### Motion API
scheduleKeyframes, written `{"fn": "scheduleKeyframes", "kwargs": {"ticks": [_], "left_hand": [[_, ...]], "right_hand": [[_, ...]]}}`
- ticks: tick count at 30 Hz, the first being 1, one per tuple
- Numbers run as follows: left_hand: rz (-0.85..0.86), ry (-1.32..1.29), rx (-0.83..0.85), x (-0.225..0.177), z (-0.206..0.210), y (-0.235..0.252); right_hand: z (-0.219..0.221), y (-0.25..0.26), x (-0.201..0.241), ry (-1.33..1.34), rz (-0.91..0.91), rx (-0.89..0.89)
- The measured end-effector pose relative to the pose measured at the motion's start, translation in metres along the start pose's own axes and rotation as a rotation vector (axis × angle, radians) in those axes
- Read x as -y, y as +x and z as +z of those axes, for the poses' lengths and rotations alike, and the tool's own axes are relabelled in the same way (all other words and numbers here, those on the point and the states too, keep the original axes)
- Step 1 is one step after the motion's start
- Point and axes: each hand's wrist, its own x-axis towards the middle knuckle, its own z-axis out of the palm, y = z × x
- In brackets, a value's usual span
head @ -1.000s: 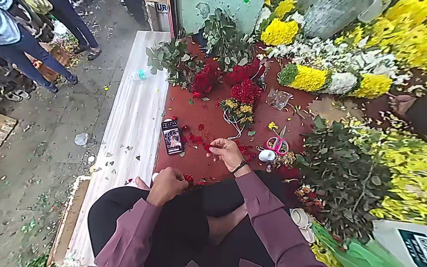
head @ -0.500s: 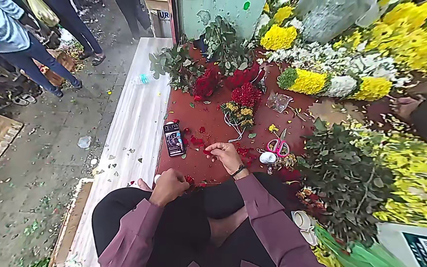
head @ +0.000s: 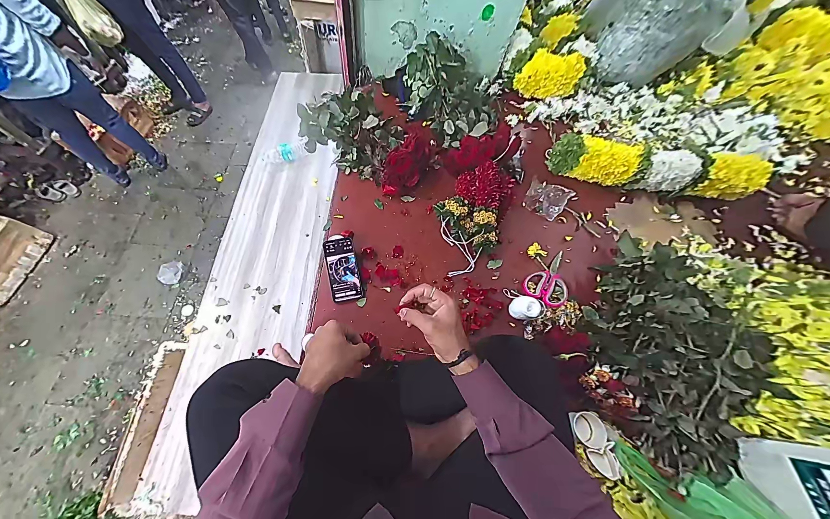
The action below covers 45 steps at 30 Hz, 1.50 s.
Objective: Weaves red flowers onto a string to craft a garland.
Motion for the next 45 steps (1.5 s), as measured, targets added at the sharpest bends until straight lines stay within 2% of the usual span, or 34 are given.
{"fn": "scheduleKeyframes", "kwargs": {"ticks": [6, 11, 17, 21, 26, 30, 35, 38, 40, 41, 43, 45], "left_hand": [[0.049, -0.194, -0.007, 0.001, 0.001, 0.001], [0.125, -0.33, 0.066, -0.003, 0.003, -0.001], [0.173, -0.297, 0.101, -0.004, 0.003, -0.001], [0.167, -0.345, 0.085, -0.002, 0.002, -0.001], [0.107, -0.396, 0.045, -0.001, -0.003, -0.003], [0.058, -0.425, 0.029, -0.002, -0.007, -0.004], [0.026, -0.56, -0.011, 0.002, -0.014, -0.005], [0.023, -0.565, -0.045, 0.003, -0.014, -0.003], [0.02, -0.424, -0.076, 0.005, -0.012, 0.0], [0.024, -0.288, -0.067, 0.005, -0.012, 0.0], [0.114, -0.027, 0.075, -0.003, -0.011, -0.007], [0.375, 0.04, 0.293, -0.016, -0.013, -0.018]], "right_hand": [[0.011, -0.031, 0.012, 0.236, 0.151, 0.077], [0.024, -0.038, 0.004, 0.101, 0.325, 0.109], [0.025, -0.033, 0.001, -0.028, 0.407, 0.101], [0.009, -0.026, -0.007, -0.14, 0.418, 0.257], [-0.011, -0.016, -0.007, -0.304, 0.258, 0.291], [-0.007, -0.017, -0.024, -0.304, 0.295, 0.546], [-0.03, -0.006, -0.012, -0.319, 0.222, 0.414], [-0.032, -0.011, -0.005, -0.231, 0.123, 0.589], [-0.023, -0.018, 0.001, -0.151, 0.046, 0.724], [-0.018, -0.021, 0.005, -0.097, -0.001, 0.728], [-0.01, -0.021, 0.009, -0.015, -0.099, 0.614], [-0.007, -0.013, 0.005, 0.027, -0.116, 0.483]]}}
